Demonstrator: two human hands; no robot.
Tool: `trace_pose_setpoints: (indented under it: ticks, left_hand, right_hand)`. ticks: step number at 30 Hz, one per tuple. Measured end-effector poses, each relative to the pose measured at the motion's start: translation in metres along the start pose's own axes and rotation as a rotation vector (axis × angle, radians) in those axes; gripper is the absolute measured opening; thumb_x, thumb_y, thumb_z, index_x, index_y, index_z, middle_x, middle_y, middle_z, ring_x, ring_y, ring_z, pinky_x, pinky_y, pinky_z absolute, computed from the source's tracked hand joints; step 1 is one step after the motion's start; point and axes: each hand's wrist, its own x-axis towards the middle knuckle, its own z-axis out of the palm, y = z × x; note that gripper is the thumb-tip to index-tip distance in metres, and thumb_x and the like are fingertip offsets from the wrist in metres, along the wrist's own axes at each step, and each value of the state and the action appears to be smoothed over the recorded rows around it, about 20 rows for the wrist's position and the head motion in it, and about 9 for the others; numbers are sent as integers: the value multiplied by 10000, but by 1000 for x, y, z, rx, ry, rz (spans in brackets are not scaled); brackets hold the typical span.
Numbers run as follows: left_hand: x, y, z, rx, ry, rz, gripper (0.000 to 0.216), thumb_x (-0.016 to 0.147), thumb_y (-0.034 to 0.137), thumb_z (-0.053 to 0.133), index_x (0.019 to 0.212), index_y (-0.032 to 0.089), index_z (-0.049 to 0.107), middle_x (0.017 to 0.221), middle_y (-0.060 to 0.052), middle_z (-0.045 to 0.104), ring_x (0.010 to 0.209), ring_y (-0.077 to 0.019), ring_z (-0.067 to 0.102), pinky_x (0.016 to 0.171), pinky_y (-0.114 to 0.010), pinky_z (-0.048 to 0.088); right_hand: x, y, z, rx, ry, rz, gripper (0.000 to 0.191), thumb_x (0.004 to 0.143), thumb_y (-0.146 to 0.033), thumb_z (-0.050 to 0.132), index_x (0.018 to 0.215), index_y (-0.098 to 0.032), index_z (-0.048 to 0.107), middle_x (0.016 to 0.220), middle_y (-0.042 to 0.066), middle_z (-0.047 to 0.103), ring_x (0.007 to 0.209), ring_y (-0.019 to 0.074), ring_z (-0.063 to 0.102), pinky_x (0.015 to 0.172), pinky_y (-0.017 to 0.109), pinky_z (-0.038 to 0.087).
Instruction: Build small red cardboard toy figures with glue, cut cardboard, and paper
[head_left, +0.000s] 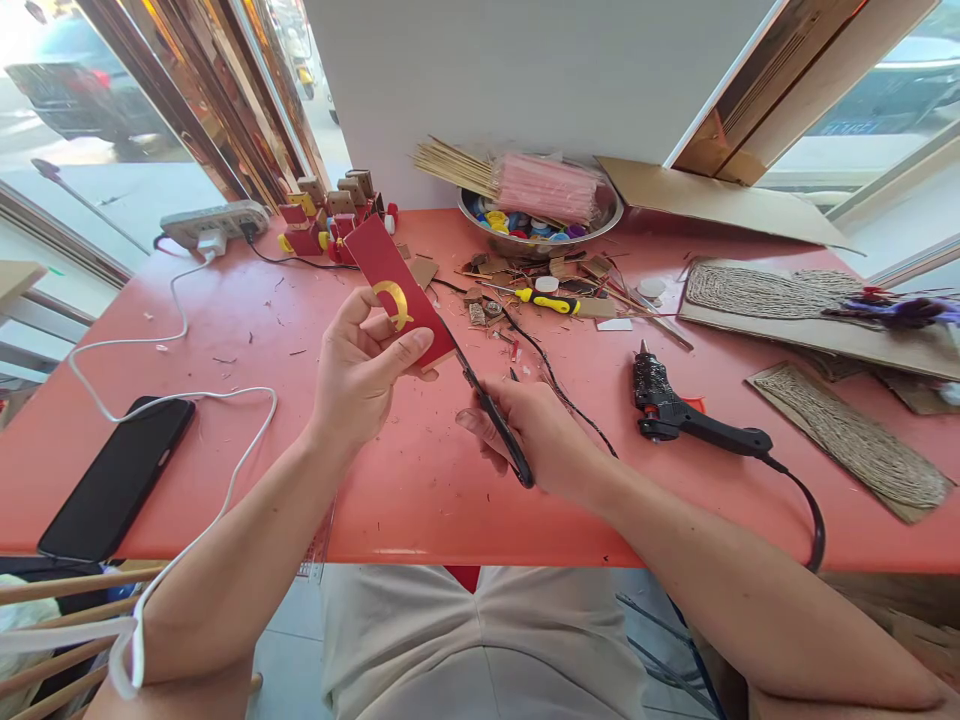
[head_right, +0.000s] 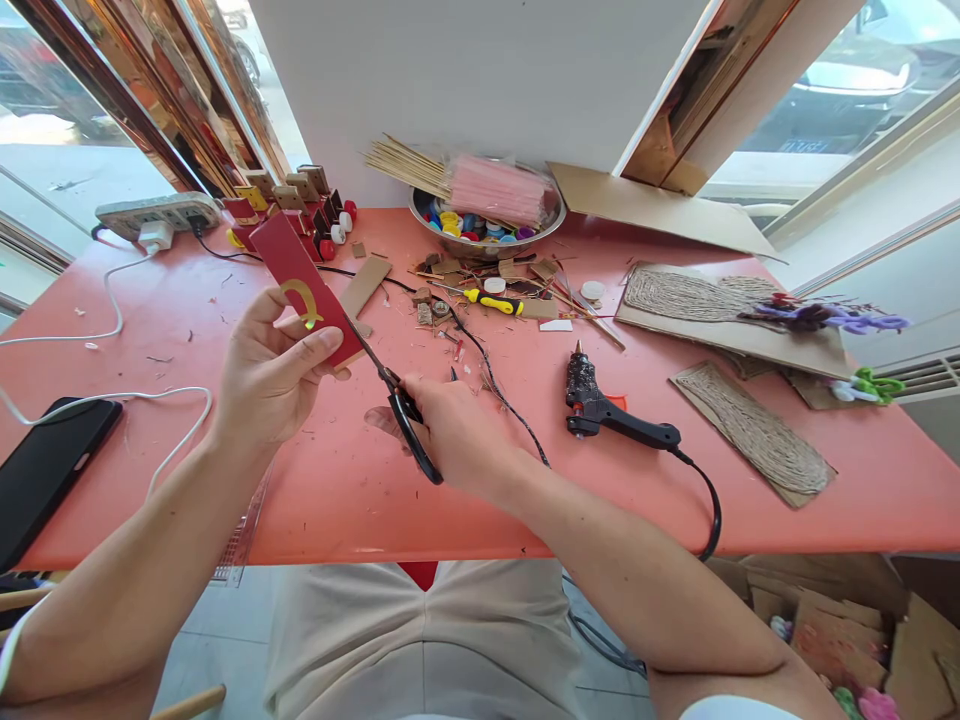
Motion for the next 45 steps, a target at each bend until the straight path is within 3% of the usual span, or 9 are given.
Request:
trace_pose_setpoints:
  ticks: [6, 13, 17, 29, 35, 45]
  left_hand:
    - [0, 1, 0, -2, -7, 3, 454, 649, 244, 927, 952, 274, 589, 739, 84, 742, 620, -127, 743, 433, -173, 580]
    - [2, -1, 1, 2, -51, -21, 449, 640, 252, 930, 936, 250, 592, 749, 71, 750, 591, -122, 726, 429, -172, 576]
    - [1, 0, 4, -15, -104, -64, 435, 624, 218, 928, 908, 236, 600, 719, 76, 737, 551, -110, 703, 424, -167, 571]
    - [-1, 0, 4, -25, -112, -74, 455, 636, 249, 948, 909, 240, 585, 719, 73, 736, 560, -116, 711, 428, -168, 575]
    - [-2, 0, 4, -27, -100, -73, 456, 635, 262, 957, 903, 238, 589, 709, 81, 725, 542, -101, 698, 429, -155, 578]
    - [-2, 3, 5, -48, -89, -96, 438, 603, 210, 933, 903, 237, 615, 694, 86, 726, 536, -101, 696, 433, -156, 587]
  right_hand:
    - [0, 1, 2, 61, -17, 2, 539, 930, -750, 543, 721, -267, 428, 512, -45, 530, 465, 144, 545, 467, 246, 388]
    - [2, 5, 0, -5, -8, -3, 419, 981, -577, 553, 741, -269, 401, 525, -63, 464, 476, 135, 493, 495, 257, 361]
    - [2, 4, -1, -45, -14, -31, 429, 981, -614, 512, 748, -275, 389, 534, -51, 482, 489, 144, 482, 509, 274, 359]
    - [1, 1, 1, 13, -19, -21, 385, 979, -564, 523, 755, -270, 415, 573, -24, 545, 547, 169, 571, 508, 278, 404]
    - [1, 3, 3, 63, -8, -30, 421, 951, -621, 540, 749, -270, 425, 570, -26, 534, 555, 183, 595, 505, 282, 412]
    - [1, -1, 4, 173, -55, 82, 592, 827, -816, 624, 737, -261, 440, 513, -66, 510, 424, 120, 516, 419, 237, 382]
